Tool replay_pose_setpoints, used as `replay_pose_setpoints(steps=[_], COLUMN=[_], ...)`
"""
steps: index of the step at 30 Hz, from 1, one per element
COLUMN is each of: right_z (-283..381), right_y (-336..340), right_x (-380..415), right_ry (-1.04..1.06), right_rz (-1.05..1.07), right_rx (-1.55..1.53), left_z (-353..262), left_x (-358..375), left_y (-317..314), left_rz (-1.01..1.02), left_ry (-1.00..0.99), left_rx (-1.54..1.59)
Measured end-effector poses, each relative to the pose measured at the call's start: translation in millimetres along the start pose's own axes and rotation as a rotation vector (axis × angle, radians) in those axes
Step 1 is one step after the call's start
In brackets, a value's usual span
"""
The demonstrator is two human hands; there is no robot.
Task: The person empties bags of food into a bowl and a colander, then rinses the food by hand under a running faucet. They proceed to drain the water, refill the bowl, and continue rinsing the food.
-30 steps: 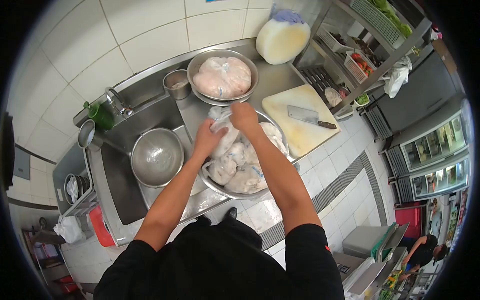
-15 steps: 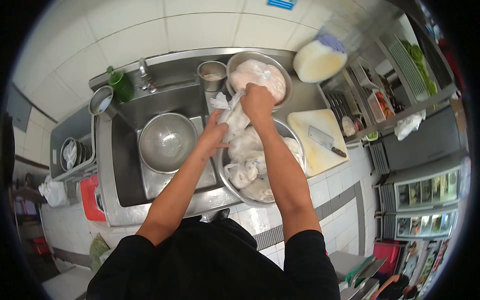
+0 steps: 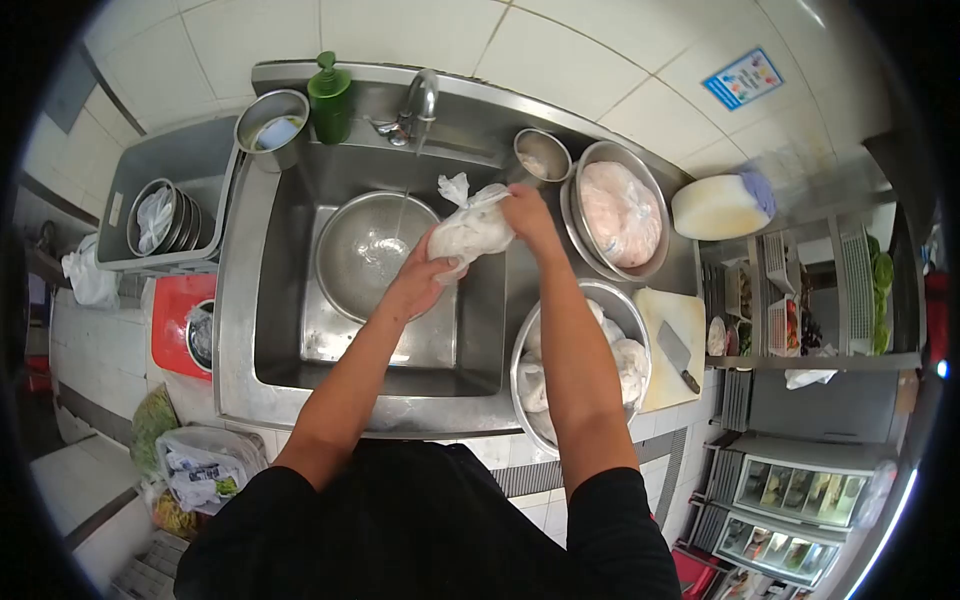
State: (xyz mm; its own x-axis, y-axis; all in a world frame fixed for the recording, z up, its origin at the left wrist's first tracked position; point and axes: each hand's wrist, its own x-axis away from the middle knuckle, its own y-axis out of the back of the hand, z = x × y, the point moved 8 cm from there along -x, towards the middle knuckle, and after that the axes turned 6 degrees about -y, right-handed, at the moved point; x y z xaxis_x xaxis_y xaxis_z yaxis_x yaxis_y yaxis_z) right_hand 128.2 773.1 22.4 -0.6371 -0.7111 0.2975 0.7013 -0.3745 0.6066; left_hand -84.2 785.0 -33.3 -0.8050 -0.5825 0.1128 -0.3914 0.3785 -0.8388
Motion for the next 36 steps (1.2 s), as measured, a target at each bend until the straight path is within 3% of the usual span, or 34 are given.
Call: replay_pose_setpoints(steps=[3, 5, 7, 9, 14, 17, 23, 25, 26, 28, 30, 32, 34, 36], right_z=[13, 9, 8, 1, -17, -14, 3, 27, 18, 17, 22, 26, 38, 38], right_y=[-39, -66, -97, -121, -152, -158, -168, -170, -176, -181, -175, -178, -173, -172], right_x=[-2, 8, 19, 18, 3, 2, 7, 29, 25, 17, 23, 27, 24, 22], right_ry=[0.092, -0.091, -0.094, -0.121, -0.056, -0.044, 0.010, -0.196, -0.197, -0.070, -0.117, -0.162, 0.014, 0.022], right_rz=[0.036, 0.215, 0.287, 0.203, 0.043, -0.062, -0.057, 0.087, 0.088, 0.019, 0.051, 0.087, -0.077, -0.104], right_rx=[0.177, 0.084, -0.064, -0.284, -0.067, 0.090, 0.192, 0.018, 0.022, 0.092, 0.082, 0.069, 0.303, 0.346], left_z=[-5, 15, 19, 22, 41, 53, 56, 68, 76, 71, 66, 73, 73, 74], left_x=[1, 1, 4, 0, -13, -21, -29, -42, -49, -50, -50, -47, -48, -51], left_y=[43, 78, 89, 98, 130, 142, 139, 141, 141, 135, 132, 134, 132, 127], left_rz=[-0.050, -0.031, -0.104, -0.175, -0.424, -0.584, -0.605, -0.567, -0.525, -0.543, -0.563, -0.650, -0.623, -0.595], left_ry=[0.057, 0.200, 0.177, 0.153, 0.068, 0.158, 0.118, 0.129, 0.138, 0.118, 0.094, 0.189, 0.211, 0.234], left_rx=[0.097, 0.284, 0.322, 0.354, 0.486, 0.506, 0.482, 0.559, 0.632, 0.618, 0.601, 0.599, 0.594, 0.590])
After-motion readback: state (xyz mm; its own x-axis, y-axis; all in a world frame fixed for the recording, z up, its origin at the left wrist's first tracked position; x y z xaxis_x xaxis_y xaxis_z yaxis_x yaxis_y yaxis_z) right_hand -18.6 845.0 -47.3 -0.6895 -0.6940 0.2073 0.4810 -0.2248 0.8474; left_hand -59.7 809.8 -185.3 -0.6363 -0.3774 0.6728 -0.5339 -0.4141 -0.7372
